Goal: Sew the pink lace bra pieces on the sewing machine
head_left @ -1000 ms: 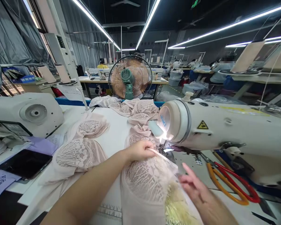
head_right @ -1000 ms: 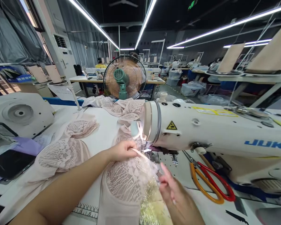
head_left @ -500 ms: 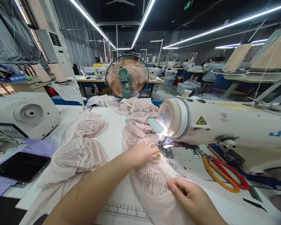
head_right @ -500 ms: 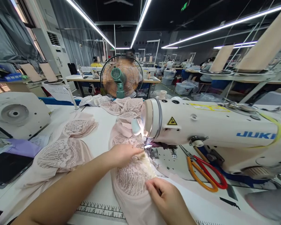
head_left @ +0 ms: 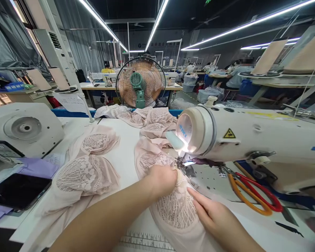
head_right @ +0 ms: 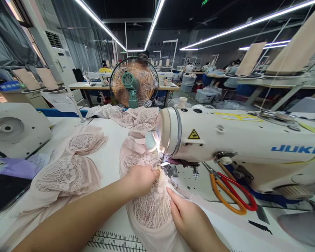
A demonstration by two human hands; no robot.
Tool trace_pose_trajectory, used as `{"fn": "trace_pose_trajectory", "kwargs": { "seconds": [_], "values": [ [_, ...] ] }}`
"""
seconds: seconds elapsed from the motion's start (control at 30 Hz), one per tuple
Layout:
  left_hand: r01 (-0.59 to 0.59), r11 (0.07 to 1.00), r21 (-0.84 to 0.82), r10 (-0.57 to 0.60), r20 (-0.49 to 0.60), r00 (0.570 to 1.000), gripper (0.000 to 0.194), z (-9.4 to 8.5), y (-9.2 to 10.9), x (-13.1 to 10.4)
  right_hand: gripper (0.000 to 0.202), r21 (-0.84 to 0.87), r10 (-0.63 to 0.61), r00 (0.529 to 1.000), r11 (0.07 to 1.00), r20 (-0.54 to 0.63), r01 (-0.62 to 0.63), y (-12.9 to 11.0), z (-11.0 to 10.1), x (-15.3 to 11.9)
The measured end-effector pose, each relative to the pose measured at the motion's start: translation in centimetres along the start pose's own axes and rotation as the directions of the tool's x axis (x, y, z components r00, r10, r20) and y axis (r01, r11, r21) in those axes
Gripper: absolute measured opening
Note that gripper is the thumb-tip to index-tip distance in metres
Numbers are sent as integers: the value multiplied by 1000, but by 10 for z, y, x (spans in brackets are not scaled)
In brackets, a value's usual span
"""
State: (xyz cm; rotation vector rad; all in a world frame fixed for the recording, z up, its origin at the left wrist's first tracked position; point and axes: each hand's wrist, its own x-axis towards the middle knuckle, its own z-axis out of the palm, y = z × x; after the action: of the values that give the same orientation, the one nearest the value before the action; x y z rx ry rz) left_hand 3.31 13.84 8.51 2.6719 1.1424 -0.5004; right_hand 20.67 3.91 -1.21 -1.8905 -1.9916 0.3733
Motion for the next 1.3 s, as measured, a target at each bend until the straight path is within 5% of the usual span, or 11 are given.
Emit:
{"fn": "trace_pose_trajectory", "kwargs": {
  "seconds": [0.77,0.9,1.03,1.17,1.3],
  "values": [
    [56,997,-57,-65,-162,985,46,6,-14,18,54,-75,78,993,995,88,-71,-19,-18,29],
    [86,996,-34,-91,-226,970,44,2,-20,11,54,-85,79,991,994,104,-70,-20,-21,31],
    [134,990,35,-121,-241,963,29,-9,-4,-8,51,-74,20,991,997,135,-10,-14,-35,18],
    [139,988,66,-136,-60,989,74,-8,21,-24,46,-81,-84,970,991,227,105,-10,-48,5],
    [202,974,102,-213,106,971,109,1,30,-25,46,-129,-100,949,981,300,145,-13,-52,4]
  ]
}}
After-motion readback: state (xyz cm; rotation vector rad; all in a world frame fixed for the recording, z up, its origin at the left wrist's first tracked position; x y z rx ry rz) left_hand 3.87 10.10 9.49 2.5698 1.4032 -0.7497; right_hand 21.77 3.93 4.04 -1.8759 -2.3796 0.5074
